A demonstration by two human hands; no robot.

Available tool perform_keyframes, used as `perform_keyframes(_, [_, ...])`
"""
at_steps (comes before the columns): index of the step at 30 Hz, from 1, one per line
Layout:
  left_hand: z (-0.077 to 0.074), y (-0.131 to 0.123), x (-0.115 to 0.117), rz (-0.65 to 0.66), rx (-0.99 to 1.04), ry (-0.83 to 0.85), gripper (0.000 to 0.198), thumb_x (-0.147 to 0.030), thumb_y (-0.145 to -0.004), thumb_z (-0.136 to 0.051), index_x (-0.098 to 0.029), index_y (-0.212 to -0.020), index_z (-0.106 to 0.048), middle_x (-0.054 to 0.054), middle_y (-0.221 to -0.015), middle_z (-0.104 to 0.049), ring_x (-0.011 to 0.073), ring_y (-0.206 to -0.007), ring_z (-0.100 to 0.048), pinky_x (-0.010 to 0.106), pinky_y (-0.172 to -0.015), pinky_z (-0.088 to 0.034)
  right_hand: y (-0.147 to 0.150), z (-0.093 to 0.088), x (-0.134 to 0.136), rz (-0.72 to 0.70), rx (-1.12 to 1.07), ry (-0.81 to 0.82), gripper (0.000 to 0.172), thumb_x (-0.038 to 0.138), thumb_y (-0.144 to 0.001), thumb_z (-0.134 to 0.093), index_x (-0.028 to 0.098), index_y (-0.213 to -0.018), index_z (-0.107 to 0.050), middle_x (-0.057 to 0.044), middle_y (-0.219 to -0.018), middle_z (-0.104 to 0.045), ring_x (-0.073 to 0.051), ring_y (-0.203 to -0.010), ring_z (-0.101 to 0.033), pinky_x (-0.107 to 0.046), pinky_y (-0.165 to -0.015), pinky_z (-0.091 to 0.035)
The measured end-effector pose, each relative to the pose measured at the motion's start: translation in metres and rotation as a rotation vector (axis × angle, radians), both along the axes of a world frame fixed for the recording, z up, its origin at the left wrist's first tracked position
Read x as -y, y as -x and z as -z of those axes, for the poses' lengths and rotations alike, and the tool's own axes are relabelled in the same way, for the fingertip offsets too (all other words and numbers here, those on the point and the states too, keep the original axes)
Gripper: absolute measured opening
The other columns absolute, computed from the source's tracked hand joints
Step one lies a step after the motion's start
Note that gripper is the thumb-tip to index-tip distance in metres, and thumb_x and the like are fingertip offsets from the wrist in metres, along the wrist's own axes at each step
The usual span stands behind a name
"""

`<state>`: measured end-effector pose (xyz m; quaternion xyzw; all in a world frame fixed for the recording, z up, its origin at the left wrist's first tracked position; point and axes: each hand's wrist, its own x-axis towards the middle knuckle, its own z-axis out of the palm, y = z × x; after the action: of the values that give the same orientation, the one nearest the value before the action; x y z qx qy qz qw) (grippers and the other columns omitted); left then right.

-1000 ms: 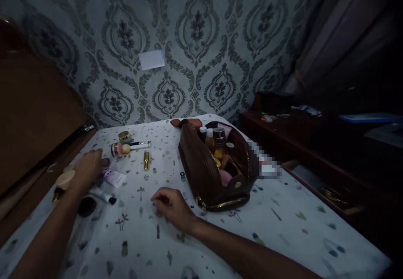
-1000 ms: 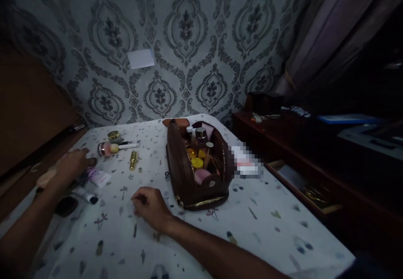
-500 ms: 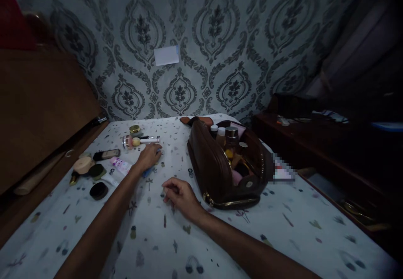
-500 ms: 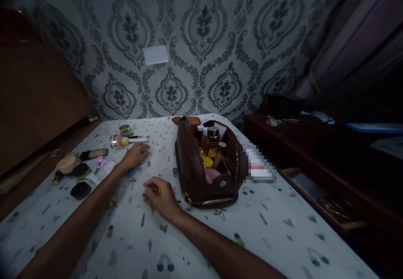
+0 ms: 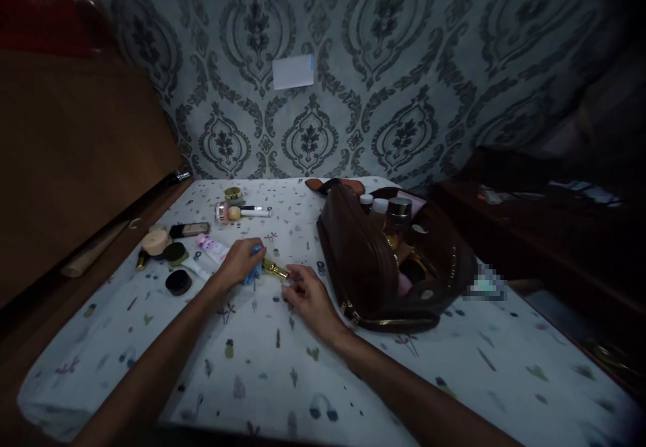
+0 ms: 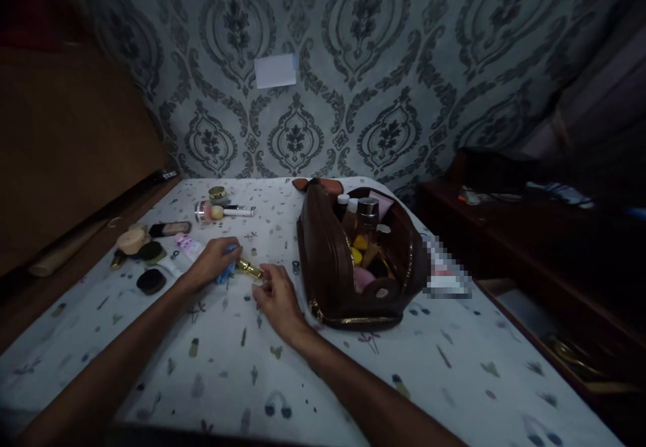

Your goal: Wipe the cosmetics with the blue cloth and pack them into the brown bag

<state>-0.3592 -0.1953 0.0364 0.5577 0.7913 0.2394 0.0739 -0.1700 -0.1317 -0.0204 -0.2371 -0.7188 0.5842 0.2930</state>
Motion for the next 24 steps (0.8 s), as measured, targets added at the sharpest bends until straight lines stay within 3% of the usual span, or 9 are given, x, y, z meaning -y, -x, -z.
perform_keyframes(5, [0.0,0.0,0.014,0.159,0.13,0.018,0.036,-0.045,-0.091,-0.045,-0.018,-0.081,-0.066,-0.002,-0.062,-0.059,0.0159,-0.062,-0.055,0.025,-0.061,-0.041,-0.008,-0.012,-0.009,0.013,0.174,-0.428,0.012,0.01,-0.081,-0.059,0.018,-0.087,-0.065,-0.002,-0.085,-0.055,-0.014,-0.072,-0.055,-0.028,-0.07,-0.048])
perform_keyframes(7, [-0.003,-0.004,0.016,0.119,0.106,-0.023,0.037,-0.048,-0.093,-0.043,-0.019,-0.092,-0.065,0.0,-0.068,-0.061,0.0187,-0.069,-0.058,0.028,-0.068,-0.044,-0.01,-0.016,-0.007,0.004,0.218,-0.497,0.012,0.01,-0.083,-0.058,0.018,-0.088,-0.064,-0.003,-0.088,-0.055,-0.014,-0.072,-0.055,-0.028,-0.07,-0.047])
perform_keyframes(10, [-0.009,-0.015,0.018,-0.046,0.039,-0.144,0.039,-0.048,-0.098,-0.037,-0.02,-0.119,-0.054,0.003,-0.084,-0.064,0.023,-0.084,-0.061,0.034,-0.079,-0.046,-0.01,-0.017,-0.002,-0.014,0.227,-0.527,0.013,0.01,-0.083,-0.058,0.02,-0.091,-0.062,-0.003,-0.089,-0.056,-0.014,-0.07,-0.055,-0.027,-0.068,-0.046])
perform_keyframes(12, [-0.011,-0.022,0.017,-0.038,0.013,-0.231,0.037,-0.043,-0.1,-0.035,-0.021,-0.126,-0.047,0.007,-0.1,-0.064,0.0231,-0.094,-0.06,0.036,-0.087,-0.046,-0.01,-0.016,-0.001,-0.039,0.207,-0.515,0.013,0.011,-0.083,-0.059,0.021,-0.092,-0.061,-0.001,-0.086,-0.059,-0.014,-0.069,-0.055,-0.027,-0.069,-0.046])
perform_keyframes(14, [-0.009,-0.028,0.015,0.139,-0.062,-0.236,0.03,-0.038,-0.1,-0.034,-0.02,-0.117,-0.052,0.009,-0.107,-0.061,0.0224,-0.1,-0.057,0.037,-0.092,-0.045,-0.009,-0.015,-0.002,-0.048,0.187,-0.493,0.012,0.011,-0.083,-0.058,0.021,-0.091,-0.06,0.0,-0.082,-0.061,-0.015,-0.068,-0.055,-0.027,-0.069,-0.045])
perform_keyframes(17, [0.001,-0.031,0.012,0.408,-0.253,-0.066,0.029,-0.032,-0.101,-0.034,-0.019,-0.09,-0.058,0.008,-0.094,-0.06,0.0222,-0.093,-0.055,0.038,-0.091,-0.045,-0.009,-0.015,-0.003,-0.054,0.173,-0.49,0.01,0.012,-0.082,-0.058,0.021,-0.086,-0.059,0.0,-0.08,-0.06,-0.015,-0.068,-0.055,-0.026,-0.068,-0.044])
perform_keyframes(20, [0.007,-0.028,0.011,0.447,-0.349,0.019,0.031,-0.03,-0.101,-0.036,-0.019,-0.083,-0.059,0.008,-0.092,-0.057,0.0216,-0.088,-0.053,0.036,-0.083,-0.046,-0.01,-0.017,-0.002,-0.067,0.181,-0.516,0.007,0.014,-0.083,-0.057,0.021,-0.083,-0.057,0.0,-0.08,-0.059,-0.014,-0.067,-0.054,-0.026,-0.067,-0.043])
perform_keyframes(24, [0.004,-0.019,0.014,0.412,-0.281,0.008,0.03,-0.033,-0.101,-0.036,-0.019,-0.089,-0.06,0.007,-0.096,-0.055,0.0209,-0.09,-0.053,0.034,-0.081,-0.046,-0.011,-0.021,-0.001,-0.086,0.19,-0.523,0.006,0.015,-0.084,-0.057,0.021,-0.084,-0.057,0.0,-0.08,-0.059,-0.014,-0.067,-0.053,-0.026,-0.066,-0.043])
